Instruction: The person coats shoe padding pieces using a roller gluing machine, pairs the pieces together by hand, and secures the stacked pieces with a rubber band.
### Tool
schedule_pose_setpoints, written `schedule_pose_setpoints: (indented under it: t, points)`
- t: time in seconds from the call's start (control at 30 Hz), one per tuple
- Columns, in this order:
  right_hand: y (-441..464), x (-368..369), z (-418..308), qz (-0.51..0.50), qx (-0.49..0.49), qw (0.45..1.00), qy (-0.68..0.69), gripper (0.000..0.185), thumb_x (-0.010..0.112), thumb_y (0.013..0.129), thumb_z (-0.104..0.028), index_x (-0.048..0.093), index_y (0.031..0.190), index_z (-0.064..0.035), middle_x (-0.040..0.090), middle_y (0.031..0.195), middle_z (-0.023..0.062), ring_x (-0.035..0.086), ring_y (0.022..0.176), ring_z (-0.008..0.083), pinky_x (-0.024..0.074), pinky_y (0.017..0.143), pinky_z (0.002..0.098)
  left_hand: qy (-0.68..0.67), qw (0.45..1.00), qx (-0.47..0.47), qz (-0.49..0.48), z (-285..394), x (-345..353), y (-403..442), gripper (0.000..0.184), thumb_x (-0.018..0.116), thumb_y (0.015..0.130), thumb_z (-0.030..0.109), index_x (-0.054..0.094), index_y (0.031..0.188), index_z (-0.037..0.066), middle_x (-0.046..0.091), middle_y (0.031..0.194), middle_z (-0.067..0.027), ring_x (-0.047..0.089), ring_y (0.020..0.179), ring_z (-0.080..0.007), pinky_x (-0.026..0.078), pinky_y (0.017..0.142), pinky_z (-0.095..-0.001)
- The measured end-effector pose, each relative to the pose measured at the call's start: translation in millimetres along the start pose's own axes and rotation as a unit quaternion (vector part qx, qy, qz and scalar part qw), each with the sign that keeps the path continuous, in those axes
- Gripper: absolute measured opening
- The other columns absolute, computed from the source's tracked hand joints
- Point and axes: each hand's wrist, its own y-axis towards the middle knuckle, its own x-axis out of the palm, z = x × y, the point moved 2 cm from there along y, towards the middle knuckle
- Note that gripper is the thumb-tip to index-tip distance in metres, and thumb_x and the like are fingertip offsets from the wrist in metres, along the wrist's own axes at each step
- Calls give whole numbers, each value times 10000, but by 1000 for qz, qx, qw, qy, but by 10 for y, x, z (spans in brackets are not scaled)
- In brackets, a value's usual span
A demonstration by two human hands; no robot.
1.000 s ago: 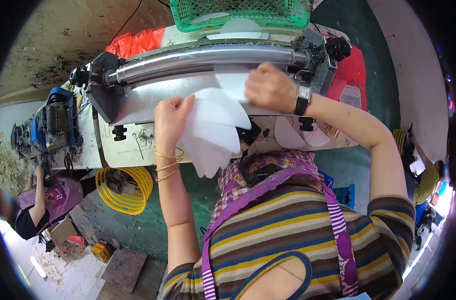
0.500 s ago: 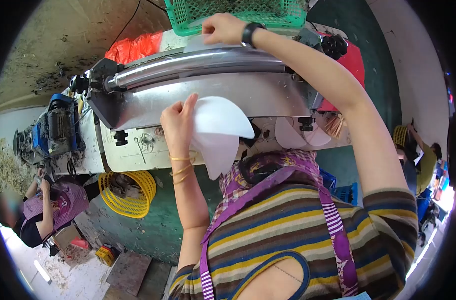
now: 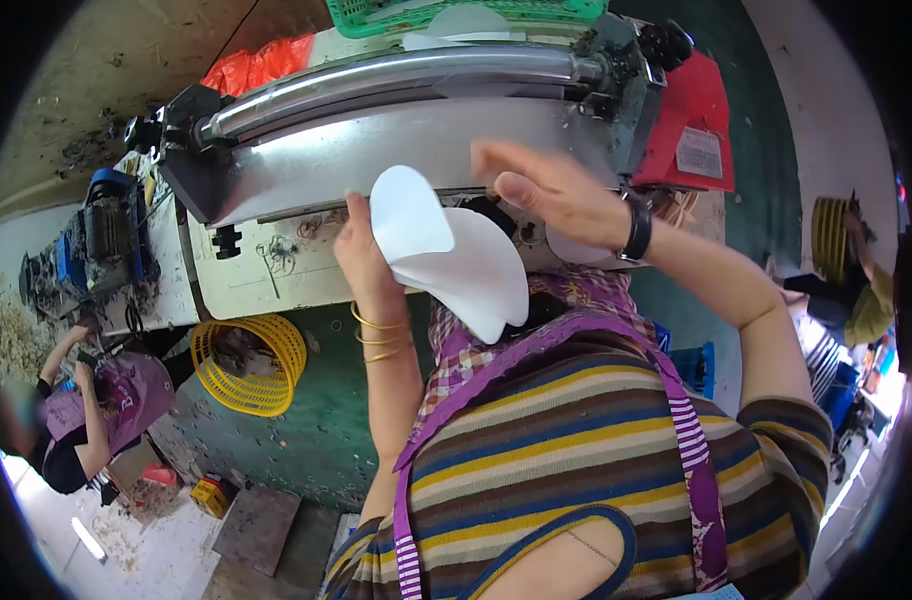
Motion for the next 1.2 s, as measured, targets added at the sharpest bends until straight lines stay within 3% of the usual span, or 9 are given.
schedule_pose_setpoints:
  t: [0.1,0.17,0.23,0.4,0.5,0.57,0.87,1.03,1.2]
  points:
    - [-362,484,260,-144,234,786,554,755,299,847,-614,171,1378,-93,361,1326,103,418,1172,200,348,965,335,144,981,126,-22,-335,-111,-143,324,526,891,265,605,729,-5,557,611,-26,413,563,-62,357,508,-227]
    - [-443,572,215,-108,215,803,545,717,372,870,-545,174,1372,-73,309,1359,112,403,1182,197,360,951,350,356,912,186,-81,-324,-122,-408,219,569,849,219,594,804,6,546,614,-144,483,539,-126,402,514,-283]
    - [-489,749,478,-87,238,891,377,726,519,862,-418,160,1362,-33,361,1318,157,456,1128,235,384,919,361,470,838,211,-180,-264,-123,-602,196,550,840,220,597,924,49,607,735,-172,590,668,-348,454,578,-358]
    - [-583,750,234,-132,87,987,12,650,531,739,-40,228,1313,-24,496,1114,267,509,1031,371,412,864,398,368,870,9,-328,-219,-445,-780,290,531,859,167,511,1103,12,586,916,-114,555,800,-185,434,716,-276]
    - [-307,662,202,47,-72,996,39,515,505,756,-38,338,1241,3,519,1090,245,521,998,376,418,839,403,162,955,-53,-242,-135,-354,-720,289,490,891,111,476,1145,-28,545,1021,-47,496,906,-107,404,791,-226]
    - [-80,464,82,89,-32,995,26,416,493,769,-52,413,1171,19,537,1071,222,517,996,374,416,844,395,173,968,117,-141,50,-55,-618,283,489,895,116,488,1135,-35,551,982,-39,500,844,-95,421,745,-215]
    - [670,-848,-57,244,-140,909,-307,368,583,794,-253,535,1074,-18,567,985,147,573,829,251,462,757,328,513,808,289,-26,410,394,291,350,590,806,326,551,759,-18,585,676,-203,568,671,-386,436,594,-415]
    - [1547,-966,324,14,-61,928,-367,312,530,803,-279,599,986,-36,613,933,143,579,838,288,453,742,365,610,735,296,19,484,613,552,473,592,779,429,562,630,-19,585,639,-190,565,654,-391,437,600,-424]
    - [1866,-937,388,-5,-27,917,-397,262,580,744,-260,626,896,-52,620,806,146,586,757,301,453,697,377,485,838,237,-74,488,473,440,357,638,756,344,621,820,-7,614,749,-203,597,701,-353,456,632,-389]
